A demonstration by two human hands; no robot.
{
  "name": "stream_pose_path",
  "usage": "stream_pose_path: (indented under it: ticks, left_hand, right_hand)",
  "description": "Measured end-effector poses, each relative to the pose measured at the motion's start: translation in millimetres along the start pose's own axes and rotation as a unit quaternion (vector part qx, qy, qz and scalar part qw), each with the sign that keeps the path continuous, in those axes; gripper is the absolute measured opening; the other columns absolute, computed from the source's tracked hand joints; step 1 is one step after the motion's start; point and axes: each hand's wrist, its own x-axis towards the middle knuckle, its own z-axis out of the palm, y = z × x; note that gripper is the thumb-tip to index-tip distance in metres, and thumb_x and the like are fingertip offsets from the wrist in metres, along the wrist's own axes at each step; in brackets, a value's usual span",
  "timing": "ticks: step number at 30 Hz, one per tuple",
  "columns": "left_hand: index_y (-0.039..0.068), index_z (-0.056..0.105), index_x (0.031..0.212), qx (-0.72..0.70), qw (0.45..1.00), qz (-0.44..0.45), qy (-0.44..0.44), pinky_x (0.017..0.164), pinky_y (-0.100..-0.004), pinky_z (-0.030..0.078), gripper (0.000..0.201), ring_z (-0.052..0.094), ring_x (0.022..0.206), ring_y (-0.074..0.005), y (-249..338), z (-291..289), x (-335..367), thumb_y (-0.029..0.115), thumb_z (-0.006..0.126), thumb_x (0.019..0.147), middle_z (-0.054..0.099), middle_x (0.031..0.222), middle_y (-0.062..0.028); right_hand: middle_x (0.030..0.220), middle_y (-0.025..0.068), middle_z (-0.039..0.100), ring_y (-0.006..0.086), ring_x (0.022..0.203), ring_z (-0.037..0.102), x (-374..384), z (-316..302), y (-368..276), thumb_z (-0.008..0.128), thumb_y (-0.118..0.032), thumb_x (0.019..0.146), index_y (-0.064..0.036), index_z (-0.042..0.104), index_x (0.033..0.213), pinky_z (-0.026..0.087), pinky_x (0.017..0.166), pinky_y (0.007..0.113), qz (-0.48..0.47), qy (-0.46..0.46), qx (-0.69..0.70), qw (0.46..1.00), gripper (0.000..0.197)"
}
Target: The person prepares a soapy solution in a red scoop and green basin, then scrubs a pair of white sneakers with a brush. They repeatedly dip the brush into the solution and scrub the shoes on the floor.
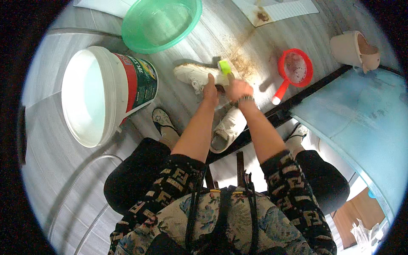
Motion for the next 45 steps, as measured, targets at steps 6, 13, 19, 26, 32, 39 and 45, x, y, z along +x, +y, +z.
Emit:
stream_pose_path:
  ticks: [6,13,19,26,32,39,45]
  left_hand:
    - [-0.006,0.049,0.104,-0.037,0.996,0.075,0.034,0.071,-0.03,0.039,0.063,0.049,0.081,-0.0184,-19,-9,-6,0.051,0.047,0.079,0.053,0.096,-0.0081]
    - [-0.007,0.047,0.106,-0.111,0.988,0.097,0.036,0.072,-0.032,0.042,0.055,0.052,0.083,-0.0193,-16,6,-6,0.042,0.051,0.081,0.053,0.102,-0.0086]
    - [-0.004,0.041,0.117,0.069,0.998,-0.004,0.01,0.079,-0.029,0.04,0.054,0.048,0.095,-0.0199,0,-10,-14,0.039,0.047,0.084,0.047,0.114,-0.0088]
    - [0.001,0.05,0.104,0.037,0.998,0.039,-0.033,0.066,-0.0322,0.038,0.042,0.047,0.075,-0.0176,2,-20,-16,0.028,0.063,0.074,0.053,0.09,-0.005]
    - [0.0,0.047,0.112,0.082,0.98,0.168,-0.073,0.079,-0.0311,0.038,0.053,0.048,0.092,-0.0183,-23,-38,11,0.036,0.06,0.076,0.051,0.106,-0.0063]
    - [-0.001,0.041,0.118,0.132,0.965,0.215,-0.072,0.084,-0.0298,0.036,0.054,0.047,0.098,-0.0195,-26,-32,7,0.033,0.057,0.079,0.049,0.113,-0.0075]
    - [-0.003,0.046,0.113,0.143,0.979,0.141,-0.022,0.084,-0.0299,0.036,0.048,0.048,0.1,-0.025,-37,-48,29,0.032,0.054,0.08,0.05,0.111,-0.0148]
  right_hand:
    - [0.091,0.0128,0.059,0.0279,0.084,0.058,-23,-3,-8,0.047,-0.022,0.073,-0.0212,0.042,0.121,0.047,0.071,0.039,-0.052,-0.056,-0.016,0.997,0.048]
    - [0.091,0.0136,0.06,0.0281,0.088,0.058,21,0,25,0.045,-0.022,0.077,-0.0096,0.06,0.095,0.046,0.073,0.039,0.014,-0.018,-0.001,1.0,0.027]
    - [0.091,0.0131,0.059,0.0278,0.081,0.058,-19,8,-8,0.042,-0.023,0.078,-0.0255,0.047,0.116,0.046,0.069,0.04,-0.044,-0.026,0.001,0.999,0.039]
    - [0.077,0.0144,0.061,0.0335,0.071,0.059,22,-14,103,0.041,-0.028,0.08,-0.0212,0.051,0.112,0.047,0.063,0.042,0.092,0.132,-0.04,0.986,0.034]
    - [0.09,0.0174,0.059,0.0339,0.084,0.056,26,-35,196,0.039,-0.032,0.081,-0.0151,0.053,0.108,0.044,0.072,0.043,0.223,0.184,0.021,0.957,0.036]
    - [0.093,0.0185,0.057,0.0333,0.085,0.056,42,-28,231,0.04,-0.038,0.08,-0.0189,0.052,0.109,0.043,0.073,0.046,0.17,0.104,0.041,0.979,0.036]
    - [0.063,0.019,0.055,0.0345,0.054,0.055,-42,31,81,0.045,-0.023,0.081,-0.0235,0.045,0.119,0.042,0.045,0.044,0.03,0.163,0.099,0.981,0.037]
